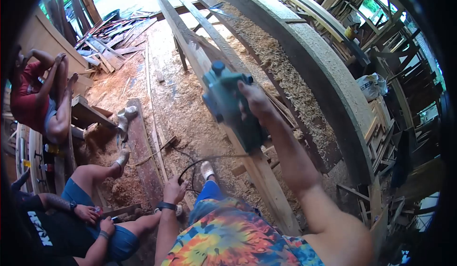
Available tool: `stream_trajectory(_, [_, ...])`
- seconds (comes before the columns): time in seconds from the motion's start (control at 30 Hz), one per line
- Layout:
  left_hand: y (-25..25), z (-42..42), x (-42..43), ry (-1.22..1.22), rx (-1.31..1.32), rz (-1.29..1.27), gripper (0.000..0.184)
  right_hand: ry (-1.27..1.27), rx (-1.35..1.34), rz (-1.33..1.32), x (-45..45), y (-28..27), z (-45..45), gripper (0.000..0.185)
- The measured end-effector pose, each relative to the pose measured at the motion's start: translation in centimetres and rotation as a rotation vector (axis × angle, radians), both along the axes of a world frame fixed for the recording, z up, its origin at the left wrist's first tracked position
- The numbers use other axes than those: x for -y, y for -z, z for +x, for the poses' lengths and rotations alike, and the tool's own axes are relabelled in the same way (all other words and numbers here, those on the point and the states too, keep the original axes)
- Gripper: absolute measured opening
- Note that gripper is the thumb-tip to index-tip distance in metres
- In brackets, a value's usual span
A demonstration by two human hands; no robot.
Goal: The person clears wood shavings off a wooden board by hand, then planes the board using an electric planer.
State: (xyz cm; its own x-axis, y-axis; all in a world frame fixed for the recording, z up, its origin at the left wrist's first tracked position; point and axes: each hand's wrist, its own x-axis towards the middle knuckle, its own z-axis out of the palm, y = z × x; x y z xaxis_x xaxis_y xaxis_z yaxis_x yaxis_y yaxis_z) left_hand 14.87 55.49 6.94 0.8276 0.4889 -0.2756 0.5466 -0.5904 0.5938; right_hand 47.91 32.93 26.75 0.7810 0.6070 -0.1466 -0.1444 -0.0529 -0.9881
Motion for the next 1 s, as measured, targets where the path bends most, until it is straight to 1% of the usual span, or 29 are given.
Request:
stream_trajectory(0.03, [0.6, -0.2, 0.4, 0.038, -0.043, 0.013, 0.030, 0.020, -0.003, -0.016, 3.4, 0.4, -3.3, 0.050])
stream_trajectory(0.13, [0.8, -0.1, 2.6, 0.312, -0.185, 0.028, 0.033, 0.080, -0.024, -0.070, 13.1, 1.4, -13.5, 0.054])
stream_trajectory(0.2, [1.1, 0.4, 5.0, 0.543, -0.296, 0.077, 0.036, 0.116, -0.089, -0.059, 19.1, 2.0, -20.0, 0.056])
stream_trajectory(0.23, [0.2, 0.7, 6.7, 0.577, -0.369, 0.008, 0.038, 0.132, -0.102, -0.057, 21.9, 2.5, -23.1, 0.059])
stream_trajectory(0.33, [2.3, 0.7, 10.7, 0.859, -0.406, -0.010, 0.043, 0.188, -0.129, -0.102, 28.9, 3.5, -31.6, 0.072])
stream_trajectory(0.37, [3.3, 0.3, 12.4, 0.890, -0.418, 0.000, 0.042, 0.223, -0.154, -0.141, 31.0, 3.8, -34.0, 0.078])
stream_trajectory(0.4, [2.2, 0.4, 14.1, 0.973, -0.407, -0.016, 0.043, 0.254, -0.176, -0.179, 32.8, 4.1, -36.0, 0.084])
stream_trajectory(0.43, [0.9, 0.6, 15.8, 1.055, -0.392, -0.035, 0.043, 0.261, -0.200, -0.169, 34.7, 4.6, -37.9, 0.086])
stream_trajectory(0.5, [2.5, -0.1, 18.5, 1.154, -0.435, -0.030, 0.044, 0.278, -0.243, -0.147, 37.4, 5.5, -40.6, 0.090])
stream_trajectory(0.53, [2.8, -0.2, 19.0, 1.206, -0.450, -0.022, 0.045, 0.282, -0.260, -0.139, 37.6, 5.5, -41.1, 0.091])
stream_trajectory(0.57, [3.0, -0.5, 19.2, 1.204, -0.394, -0.055, 0.033, 0.290, -0.273, -0.131, 37.8, 5.6, -41.3, 0.092])
stream_trajectory(0.6, [3.0, -0.8, 19.1, 1.167, -0.400, -0.052, 0.033, 0.301, -0.285, -0.122, 37.9, 5.5, -41.3, 0.093])
stream_trajectory(0.67, [2.5, -1.2, 18.2, 1.094, -0.409, -0.046, 0.033, 0.268, -0.239, -0.188, 36.4, 4.3, -39.5, 0.092])
stream_trajectory(0.73, [3.9, -1.1, 16.6, 1.062, -0.415, -0.030, 0.038, 0.258, -0.208, -0.261, 34.2, 3.3, -37.3, 0.092])
stream_trajectory(0.8, [5.3, -1.0, 14.7, 0.986, -0.430, -0.051, 0.048, 0.247, -0.189, -0.237, 31.5, 2.7, -34.6, 0.089])
stream_trajectory(0.9, [6.2, -1.0, 12.4, 0.915, -0.400, 0.048, 0.048, 0.183, -0.150, -0.162, 27.5, 2.5, -29.5, 0.082])
stream_trajectory(1.0, [5.6, -0.1, 10.4, 0.876, -0.385, 0.047, 0.049, 0.105, -0.062, -0.107, 22.2, 2.5, -23.3, 0.070])
